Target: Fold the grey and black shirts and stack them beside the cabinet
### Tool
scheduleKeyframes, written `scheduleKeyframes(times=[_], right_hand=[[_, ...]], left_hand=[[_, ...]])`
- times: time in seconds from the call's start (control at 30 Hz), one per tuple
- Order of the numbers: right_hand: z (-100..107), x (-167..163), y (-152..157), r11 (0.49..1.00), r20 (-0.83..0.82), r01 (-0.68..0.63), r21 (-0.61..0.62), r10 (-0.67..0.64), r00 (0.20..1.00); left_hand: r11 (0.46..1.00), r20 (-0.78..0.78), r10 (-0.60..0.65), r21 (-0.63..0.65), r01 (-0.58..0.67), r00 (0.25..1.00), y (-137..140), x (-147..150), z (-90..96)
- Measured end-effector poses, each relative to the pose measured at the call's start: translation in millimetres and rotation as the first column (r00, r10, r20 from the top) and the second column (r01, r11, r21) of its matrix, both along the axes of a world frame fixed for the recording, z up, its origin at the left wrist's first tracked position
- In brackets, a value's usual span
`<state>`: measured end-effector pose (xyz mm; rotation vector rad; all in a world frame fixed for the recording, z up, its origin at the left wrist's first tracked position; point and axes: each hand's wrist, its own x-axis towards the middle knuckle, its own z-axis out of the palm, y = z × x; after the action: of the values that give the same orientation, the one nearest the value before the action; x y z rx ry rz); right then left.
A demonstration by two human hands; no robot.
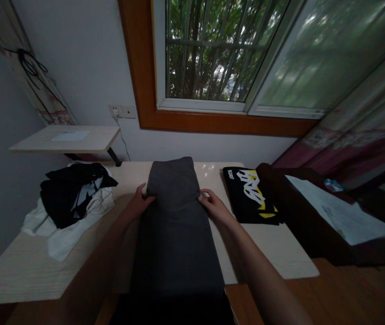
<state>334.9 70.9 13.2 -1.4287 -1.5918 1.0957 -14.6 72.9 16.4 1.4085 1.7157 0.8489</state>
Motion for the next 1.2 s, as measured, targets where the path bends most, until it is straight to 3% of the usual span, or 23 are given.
scheduleKeyframes(times=[0.1,0.2,0.37,0.43,0.53,0.63,0.83,0.93,1.07,1.2], right_hand=[[4,4,-5,0.990,-0.075,-0.065,-0.129,0.055,0.996],[6,4,-11,0.958,-0.143,-0.141,-0.249,0.107,0.984],[8,7,-15,0.941,-0.084,-0.190,-0.281,0.173,0.981],[8,9,-13,0.956,-0.005,-0.183,-0.230,0.187,0.982],[6,10,-7,0.992,0.110,-0.124,-0.022,0.126,0.986],[-1,8,4,0.986,0.164,-0.084,0.143,0.060,0.985],[-21,-3,33,0.997,0.141,0.026,0.079,-0.037,0.989],[-24,-9,47,0.988,0.156,0.044,0.146,-0.067,0.985],[-27,-16,67,0.975,0.102,0.116,0.191,-0.137,0.985],[-31,-17,87,0.973,0.088,0.149,0.179,-0.167,0.982]], left_hand=[[0.996,0.184,-0.016,-0.081,0.032,0.983,-1,-2,0.5],[0.985,0.256,-0.107,-0.104,0.137,0.961,-5,-6,2.9],[0.963,0.305,-0.194,-0.123,0.241,0.932,-10,-13,11.3],[0.958,0.285,-0.199,-0.145,0.247,0.938,-9,-17,13.4],[0.973,0.191,-0.169,-0.126,0.195,0.967,-4,-22,12.9],[0.981,0.184,-0.170,-0.062,0.184,0.968,3,-23,10.0],[0.979,0.263,-0.194,-0.013,0.204,0.945,20,-17,1.9],[0.982,0.368,-0.182,0.022,0.187,0.912,30,-13,-2.5],[0.989,0.484,-0.147,0.063,0.133,0.863,42,-10,-8.5],[0.996,0.468,-0.072,0.081,0.038,0.881,59,-8,-14.2]])
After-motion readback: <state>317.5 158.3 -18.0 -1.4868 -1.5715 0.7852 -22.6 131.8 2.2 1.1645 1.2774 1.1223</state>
